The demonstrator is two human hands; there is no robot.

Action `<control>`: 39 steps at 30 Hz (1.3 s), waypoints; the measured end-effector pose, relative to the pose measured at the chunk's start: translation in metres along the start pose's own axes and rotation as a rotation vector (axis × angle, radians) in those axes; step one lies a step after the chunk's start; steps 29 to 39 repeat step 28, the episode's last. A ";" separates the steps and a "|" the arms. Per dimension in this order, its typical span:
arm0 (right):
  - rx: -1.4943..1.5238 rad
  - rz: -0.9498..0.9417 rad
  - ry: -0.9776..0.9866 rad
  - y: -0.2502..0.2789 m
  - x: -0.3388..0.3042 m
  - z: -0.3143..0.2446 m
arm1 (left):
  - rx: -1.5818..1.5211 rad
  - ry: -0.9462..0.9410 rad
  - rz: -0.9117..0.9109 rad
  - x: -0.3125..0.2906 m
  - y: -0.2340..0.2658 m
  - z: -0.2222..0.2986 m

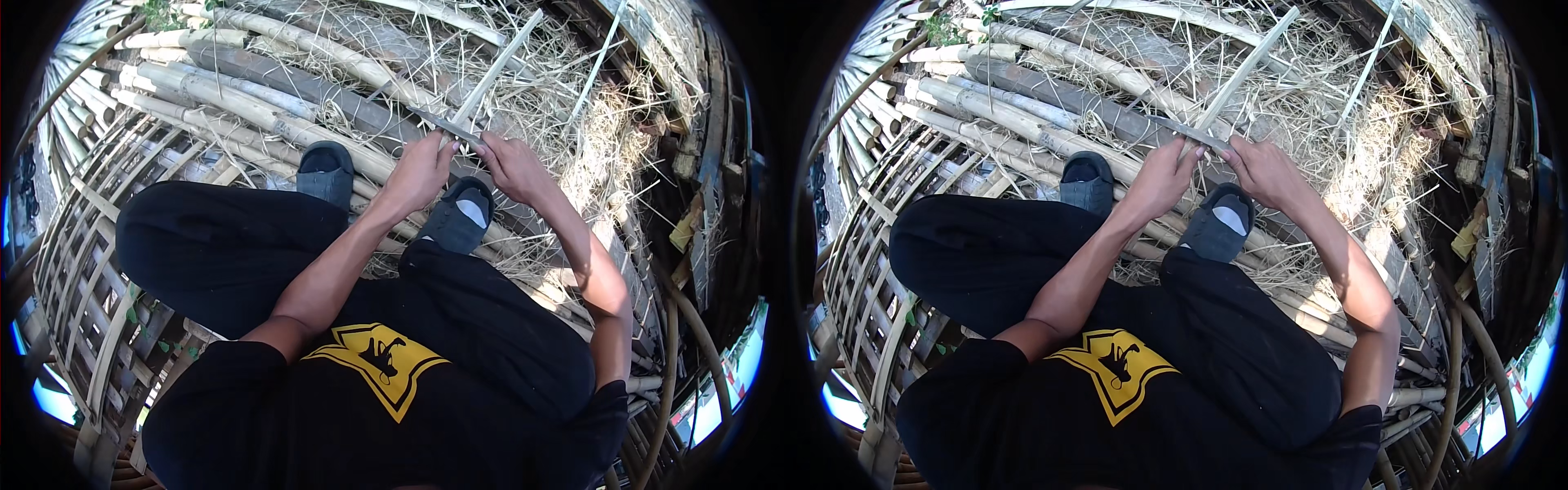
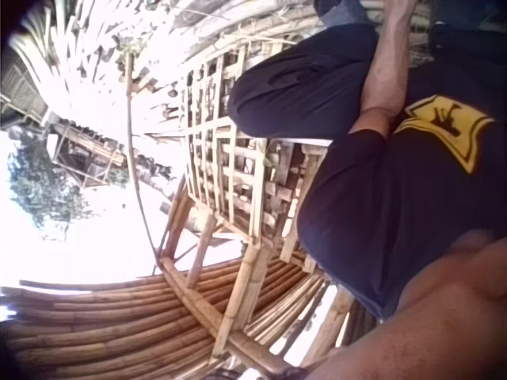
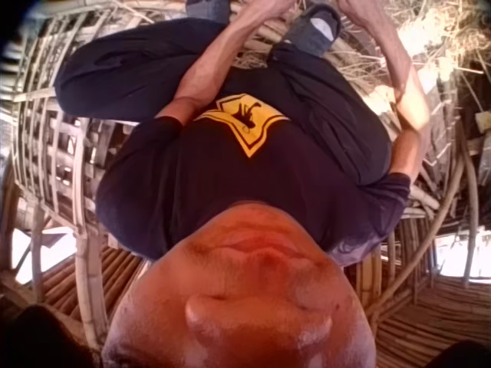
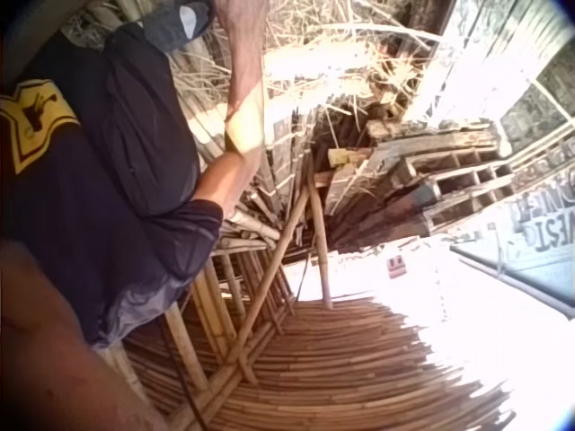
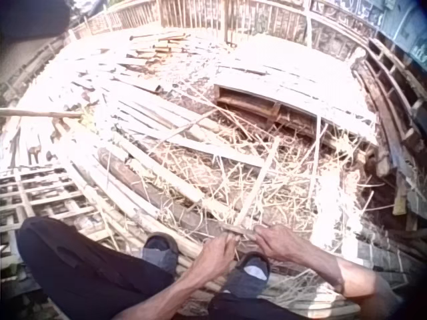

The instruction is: The person holds a bamboo strip and uses a knife to shave and peel thin layers off the piece.

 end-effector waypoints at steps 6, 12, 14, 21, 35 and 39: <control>-0.048 0.031 0.037 -0.006 0.001 0.011 | 0.039 -0.010 0.048 -0.002 -0.003 -0.008; -0.205 0.150 0.100 0.006 0.007 0.016 | 0.065 0.018 0.020 0.006 -0.007 -0.015; -0.231 0.157 0.105 0.010 0.011 0.017 | 0.066 0.005 0.027 0.006 -0.003 -0.008; -0.343 0.224 0.127 0.020 0.015 0.016 | -0.034 0.019 0.035 0.012 0.002 -0.006; -0.331 0.231 0.118 0.028 0.022 0.028 | -0.028 0.011 0.029 0.020 0.004 -0.008; -0.331 0.231 0.118 0.028 0.022 0.028 | -0.028 0.011 0.029 0.020 0.004 -0.008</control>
Point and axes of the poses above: each hand's wrist, its own x-axis towards the middle knuckle, its own y-axis out of the back of the hand, z = x × y, the point moved 10 cm from there along x, towards the middle knuckle, and after that the axes turned 6 degrees about y, right-handed, at the moved point
